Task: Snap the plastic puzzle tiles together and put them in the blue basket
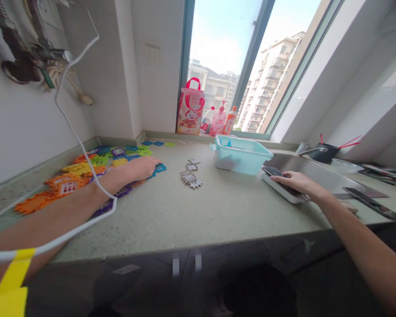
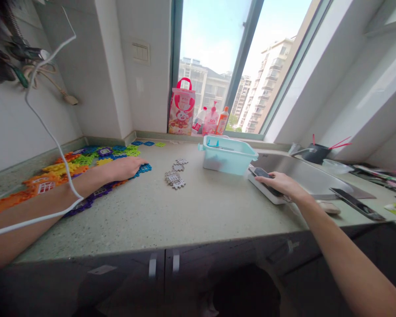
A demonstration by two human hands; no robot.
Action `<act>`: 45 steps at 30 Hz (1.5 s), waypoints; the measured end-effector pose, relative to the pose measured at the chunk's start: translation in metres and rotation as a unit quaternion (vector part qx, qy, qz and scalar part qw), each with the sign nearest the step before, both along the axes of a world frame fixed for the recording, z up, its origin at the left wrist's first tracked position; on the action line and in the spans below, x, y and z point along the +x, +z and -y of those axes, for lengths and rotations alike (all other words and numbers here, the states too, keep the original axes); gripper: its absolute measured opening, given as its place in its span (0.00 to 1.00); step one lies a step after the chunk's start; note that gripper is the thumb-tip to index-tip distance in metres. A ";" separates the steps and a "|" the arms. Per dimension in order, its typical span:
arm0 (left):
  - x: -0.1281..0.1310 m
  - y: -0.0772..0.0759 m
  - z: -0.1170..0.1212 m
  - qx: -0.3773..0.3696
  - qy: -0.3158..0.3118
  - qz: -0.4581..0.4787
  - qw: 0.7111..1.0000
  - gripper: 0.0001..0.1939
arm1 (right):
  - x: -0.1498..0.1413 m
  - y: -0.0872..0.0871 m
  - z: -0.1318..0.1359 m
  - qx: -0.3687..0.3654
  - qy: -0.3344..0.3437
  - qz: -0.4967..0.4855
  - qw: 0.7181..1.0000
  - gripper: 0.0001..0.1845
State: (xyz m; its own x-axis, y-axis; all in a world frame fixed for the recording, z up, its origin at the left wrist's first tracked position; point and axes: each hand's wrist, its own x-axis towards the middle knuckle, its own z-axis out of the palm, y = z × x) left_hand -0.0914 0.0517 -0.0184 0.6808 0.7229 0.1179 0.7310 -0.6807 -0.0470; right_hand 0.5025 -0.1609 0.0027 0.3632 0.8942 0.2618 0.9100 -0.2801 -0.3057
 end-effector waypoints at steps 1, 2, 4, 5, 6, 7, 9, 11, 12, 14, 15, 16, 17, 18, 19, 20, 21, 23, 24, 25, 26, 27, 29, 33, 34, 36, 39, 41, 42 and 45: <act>0.000 0.001 0.001 0.001 0.000 -0.003 1.000 0.30 | 0.000 0.002 0.000 -0.029 -0.008 -0.036 0.999 0.31; 0.000 0.001 0.001 0.001 0.001 -0.003 1.000 0.30 | 0.001 0.005 -0.001 -0.060 -0.020 -0.057 0.996 0.32; 0.000 0.001 0.000 0.000 0.004 0.006 1.000 0.29 | 0.002 0.008 -0.002 -0.094 -0.052 -0.048 0.993 0.34; 0.000 0.001 -0.001 0.000 0.005 0.012 1.000 0.28 | 0.002 0.010 -0.002 -0.102 -0.066 -0.031 0.992 0.35; 0.000 0.000 -0.001 0.000 0.005 0.017 1.000 0.28 | 0.002 0.011 -0.002 -0.108 -0.082 -0.014 0.991 0.35; 0.000 0.000 -0.002 0.000 0.004 0.019 1.000 0.28 | 0.002 0.011 -0.002 -0.110 -0.097 0.002 0.989 0.37; -0.001 0.000 -0.002 0.002 0.001 0.014 1.000 0.28 | -0.001 0.011 -0.002 -0.103 -0.125 0.028 0.986 0.41; -0.001 0.001 -0.003 0.005 -0.001 0.002 1.000 0.29 | -0.006 0.010 -0.002 -0.100 -0.148 0.040 0.983 0.44; 0.000 0.001 -0.002 0.007 -0.002 -0.005 1.000 0.29 | -0.008 0.010 -0.002 -0.100 -0.158 0.041 0.982 0.43; 0.000 0.002 -0.002 0.010 -0.002 -0.018 1.000 0.29 | -0.012 0.010 -0.002 -0.106 -0.160 0.022 0.981 0.38; 0.001 0.003 -0.001 0.011 -0.002 -0.024 1.000 0.29 | -0.014 0.010 -0.002 -0.111 -0.145 0.002 0.983 0.35; 0.001 0.003 0.000 0.011 0.000 -0.029 1.000 0.29 | -0.014 0.011 -0.002 -0.115 -0.126 -0.018 0.985 0.33; 0.002 0.004 0.001 0.012 0.002 -0.033 0.999 0.29 | -0.014 0.011 -0.002 -0.118 -0.109 -0.035 0.986 0.32; 0.002 0.005 0.003 0.014 0.005 -0.036 0.999 0.29 | -0.013 0.012 -0.002 -0.123 -0.091 -0.047 0.987 0.32; 0.002 0.005 0.004 0.018 0.009 -0.040 0.999 0.28 | -0.012 0.012 -0.002 -0.131 -0.077 -0.053 0.987 0.32; 0.002 0.006 0.006 0.022 0.015 -0.044 0.999 0.28 | -0.011 0.013 -0.002 -0.137 -0.069 -0.052 0.987 0.32; 0.002 0.007 0.008 0.025 0.020 -0.049 0.998 0.28 | -0.011 0.014 -0.001 -0.140 -0.071 -0.042 0.987 0.33; 0.002 0.010 0.012 0.040 0.030 -0.052 0.997 0.26 | -0.012 0.016 0.003 -0.122 -0.091 0.013 0.988 0.38; 0.002 0.012 0.015 0.057 0.033 -0.048 0.997 0.25 | -0.015 0.017 0.006 -0.093 -0.106 0.056 0.988 0.43; 0.003 0.015 0.019 0.080 0.032 -0.040 0.996 0.24 | -0.020 0.016 0.010 -0.049 -0.120 0.107 0.986 0.48; 0.005 0.018 0.024 0.108 0.025 -0.026 0.994 0.22 | -0.027 0.015 0.015 -0.003 -0.111 0.151 0.982 0.51; 0.009 0.022 0.031 0.135 0.012 -0.007 0.991 0.21 | -0.036 0.014 0.020 0.042 -0.078 0.174 0.981 0.50; 0.022 0.027 0.049 0.166 -0.032 0.044 0.985 0.20 | -0.061 0.007 0.030 0.135 0.059 0.191 0.971 0.40; 0.062 0.019 0.095 0.088 -0.117 0.152 0.978 0.34 | -0.124 -0.014 0.037 0.140 0.323 0.167 0.921 0.35; 0.072 0.013 0.104 0.055 -0.128 0.157 0.978 0.40 | -0.139 -0.019 0.033 0.113 0.369 0.154 0.910 0.37; 0.087 0.000 0.115 -0.007 -0.137 0.147 0.980 0.50 | -0.166 -0.029 0.017 0.081 0.431 0.123 0.890 0.43; 0.096 -0.012 0.110 -0.078 -0.104 0.138 0.982 0.60 | -0.195 -0.038 -0.024 0.057 0.483 0.058 0.872 0.41; 0.096 -0.014 0.095 -0.111 -0.061 0.141 0.982 0.61 | -0.209 -0.041 -0.058 0.069 0.486 0.003 0.871 0.39; 0.094 -0.013 0.086 -0.123 -0.042 0.142 0.981 0.62 | -0.216 -0.042 -0.075 0.078 0.484 -0.016 0.871 0.40; 0.087 -0.009 0.056 -0.146 -0.021 0.141 0.979 0.62 | -0.231 -0.047 -0.123 0.075 0.458 -0.044 0.885 0.47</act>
